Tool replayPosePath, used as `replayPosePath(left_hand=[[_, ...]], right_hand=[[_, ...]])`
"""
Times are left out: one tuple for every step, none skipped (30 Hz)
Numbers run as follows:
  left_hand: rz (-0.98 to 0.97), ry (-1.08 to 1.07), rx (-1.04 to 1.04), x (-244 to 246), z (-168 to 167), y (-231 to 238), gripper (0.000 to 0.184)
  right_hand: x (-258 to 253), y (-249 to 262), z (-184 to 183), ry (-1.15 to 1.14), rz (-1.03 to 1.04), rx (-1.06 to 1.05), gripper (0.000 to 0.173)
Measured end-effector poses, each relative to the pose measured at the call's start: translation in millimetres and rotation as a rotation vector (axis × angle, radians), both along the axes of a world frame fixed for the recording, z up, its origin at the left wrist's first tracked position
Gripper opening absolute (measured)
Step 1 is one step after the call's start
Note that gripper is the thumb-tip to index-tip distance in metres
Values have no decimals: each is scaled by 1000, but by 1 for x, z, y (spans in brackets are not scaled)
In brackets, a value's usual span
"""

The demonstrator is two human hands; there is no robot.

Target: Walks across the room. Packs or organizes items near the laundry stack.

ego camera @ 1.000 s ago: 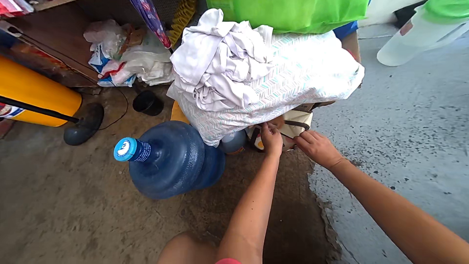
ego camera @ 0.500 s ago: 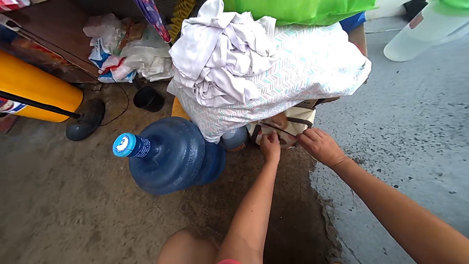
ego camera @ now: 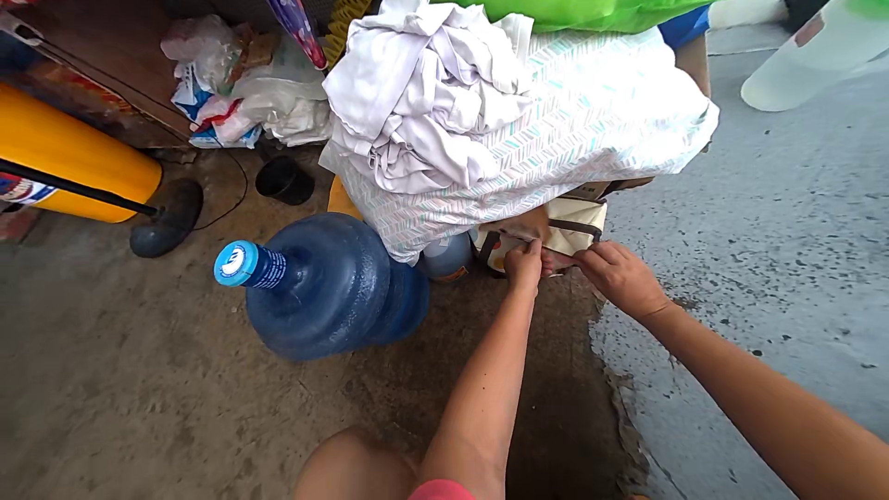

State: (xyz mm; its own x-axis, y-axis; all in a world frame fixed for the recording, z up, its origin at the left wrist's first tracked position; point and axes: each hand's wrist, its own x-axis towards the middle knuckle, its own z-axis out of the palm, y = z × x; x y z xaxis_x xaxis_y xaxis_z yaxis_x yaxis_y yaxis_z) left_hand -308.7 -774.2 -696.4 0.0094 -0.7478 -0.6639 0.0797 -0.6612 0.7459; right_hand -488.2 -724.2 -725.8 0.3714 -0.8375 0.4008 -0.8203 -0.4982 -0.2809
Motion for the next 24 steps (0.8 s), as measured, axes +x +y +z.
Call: replayPosePath(left_hand=[[13,14,-13,-1,-2,3,39],[10,25,-24,-1,-5,5,43],[-9,30,-27,-1,-7,7,50],[-33,35,-21,-1,-7,8,61],[-49,37,-15,-1,-7,9,71],[-57,32,-10,-1,-6,10,78],[-67,15,-19,-1,-6,12,79],[-84,-7,-38,1,-6,14,76],[-111,-23,-62,3,-7,17,68],[-146,-33,-86,5,-9,20,59],[-197,-43,-99,7,-11,22,52],[-245,-48,-95,8,-11,23,49],[-278,-47,-78,8,-9,23,49],[-290,-40,-57,7,-7,22,50],[-283,-26,-38,5,-4,19,50],[-272,-6,-18,4,-2,17,48],[-261,20,4,2,-1,14,45],[-249,46,23,0,1,13,42],[-228,67,37,-3,2,12,39],[-193,84,43,-6,3,14,37],[-146,104,31,-8,4,17,36],[-96,131,1,-11,4,21,34],[-54,167,-29,-13,2,26,34],[-27,203,-50,-14,-3,30,34]], right_hand=[[-1,1,0,3,2,1,20],[-1,1,1,8,4,4,20],[-1,2,1,15,4,8,20],[0,2,1,19,5,9,20],[0,1,1,19,3,5,19],[1,1,1,17,-3,-1,19],[1,2,0,13,-9,-2,19],[1,2,0,9,-12,-2,20],[2,3,-1,9,-15,-3,20],[1,4,-1,13,-15,-1,20],[1,5,-1,14,-13,-2,20],[1,5,-1,17,-11,-4,20],[1,6,0,23,-7,-7,20],[1,7,0,29,0,-7,19],[0,8,2,36,8,-4,19],[-1,10,3,42,17,-2,19],[-3,11,4,46,26,0,19],[-5,12,3,48,30,2,20],[-6,13,3,45,26,2,20],[-6,13,3,33,14,8,19],[-5,12,3,14,-1,19,19],[-5,11,4,-1,-16,25,20],[-5,10,4,-8,-28,28,19],[-5,11,3,-7,-33,37,20]])
